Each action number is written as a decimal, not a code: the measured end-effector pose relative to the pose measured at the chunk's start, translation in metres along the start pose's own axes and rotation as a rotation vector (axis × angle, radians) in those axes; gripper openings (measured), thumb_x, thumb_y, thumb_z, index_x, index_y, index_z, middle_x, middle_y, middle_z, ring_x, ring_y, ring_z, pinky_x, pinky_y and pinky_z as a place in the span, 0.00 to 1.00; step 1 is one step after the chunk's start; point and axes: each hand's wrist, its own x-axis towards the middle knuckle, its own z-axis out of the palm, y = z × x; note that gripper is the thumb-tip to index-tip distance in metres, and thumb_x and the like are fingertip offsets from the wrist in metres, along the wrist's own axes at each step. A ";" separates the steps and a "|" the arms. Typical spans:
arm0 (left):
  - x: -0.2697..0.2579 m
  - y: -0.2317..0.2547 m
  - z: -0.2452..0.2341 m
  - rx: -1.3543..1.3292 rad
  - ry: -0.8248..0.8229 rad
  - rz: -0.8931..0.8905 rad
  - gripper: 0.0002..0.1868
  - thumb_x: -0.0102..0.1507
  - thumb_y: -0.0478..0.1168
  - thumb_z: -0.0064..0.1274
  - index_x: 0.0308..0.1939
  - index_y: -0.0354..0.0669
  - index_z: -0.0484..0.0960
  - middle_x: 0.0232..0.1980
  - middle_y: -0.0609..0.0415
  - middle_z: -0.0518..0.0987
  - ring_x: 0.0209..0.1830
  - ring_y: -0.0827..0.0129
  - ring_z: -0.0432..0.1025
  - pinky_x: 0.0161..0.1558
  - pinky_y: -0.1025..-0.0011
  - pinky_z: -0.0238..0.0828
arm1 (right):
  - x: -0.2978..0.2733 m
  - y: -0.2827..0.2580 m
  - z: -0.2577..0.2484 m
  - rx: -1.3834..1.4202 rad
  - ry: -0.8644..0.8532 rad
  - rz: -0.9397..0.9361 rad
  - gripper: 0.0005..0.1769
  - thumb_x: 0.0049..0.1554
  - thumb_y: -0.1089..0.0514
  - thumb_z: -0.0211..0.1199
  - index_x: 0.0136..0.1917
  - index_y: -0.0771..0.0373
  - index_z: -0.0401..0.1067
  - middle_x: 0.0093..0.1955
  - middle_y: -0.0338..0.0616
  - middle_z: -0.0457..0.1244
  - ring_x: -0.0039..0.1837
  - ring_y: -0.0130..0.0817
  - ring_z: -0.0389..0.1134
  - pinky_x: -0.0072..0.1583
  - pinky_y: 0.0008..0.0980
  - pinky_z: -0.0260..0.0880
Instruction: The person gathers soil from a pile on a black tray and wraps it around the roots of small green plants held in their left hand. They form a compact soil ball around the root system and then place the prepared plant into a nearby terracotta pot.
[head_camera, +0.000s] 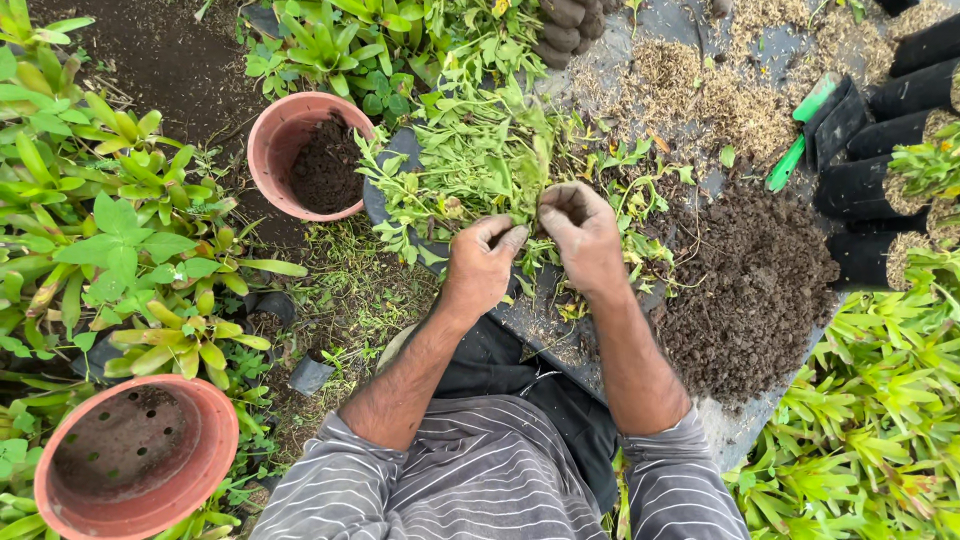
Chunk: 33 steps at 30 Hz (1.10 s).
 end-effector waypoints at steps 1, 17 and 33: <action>0.001 -0.013 0.002 0.002 -0.002 -0.002 0.07 0.72 0.34 0.58 0.42 0.34 0.88 0.36 0.47 0.81 0.44 0.65 0.77 0.52 0.61 0.75 | -0.004 0.000 0.003 0.002 0.001 0.002 0.08 0.66 0.71 0.56 0.57 0.66 0.72 0.47 0.47 0.63 0.50 0.36 0.67 0.53 0.34 0.74; 0.008 -0.076 0.005 -0.239 0.146 -0.013 0.07 0.64 0.29 0.69 0.46 0.36 0.90 0.41 0.49 0.87 0.44 0.75 0.75 0.44 0.69 0.81 | -0.032 0.001 0.017 -0.200 0.048 -0.224 0.10 0.63 0.70 0.67 0.59 0.70 0.80 0.51 0.60 0.70 0.55 0.45 0.74 0.57 0.46 0.76; 0.007 -0.073 0.008 -0.562 0.154 -0.117 0.06 0.66 0.32 0.65 0.47 0.41 0.90 0.33 0.53 0.85 0.28 0.72 0.81 0.31 0.82 0.74 | -0.038 0.030 0.023 0.146 0.086 0.070 0.03 0.65 0.66 0.63 0.52 0.69 0.74 0.39 0.53 0.70 0.38 0.32 0.74 0.40 0.29 0.78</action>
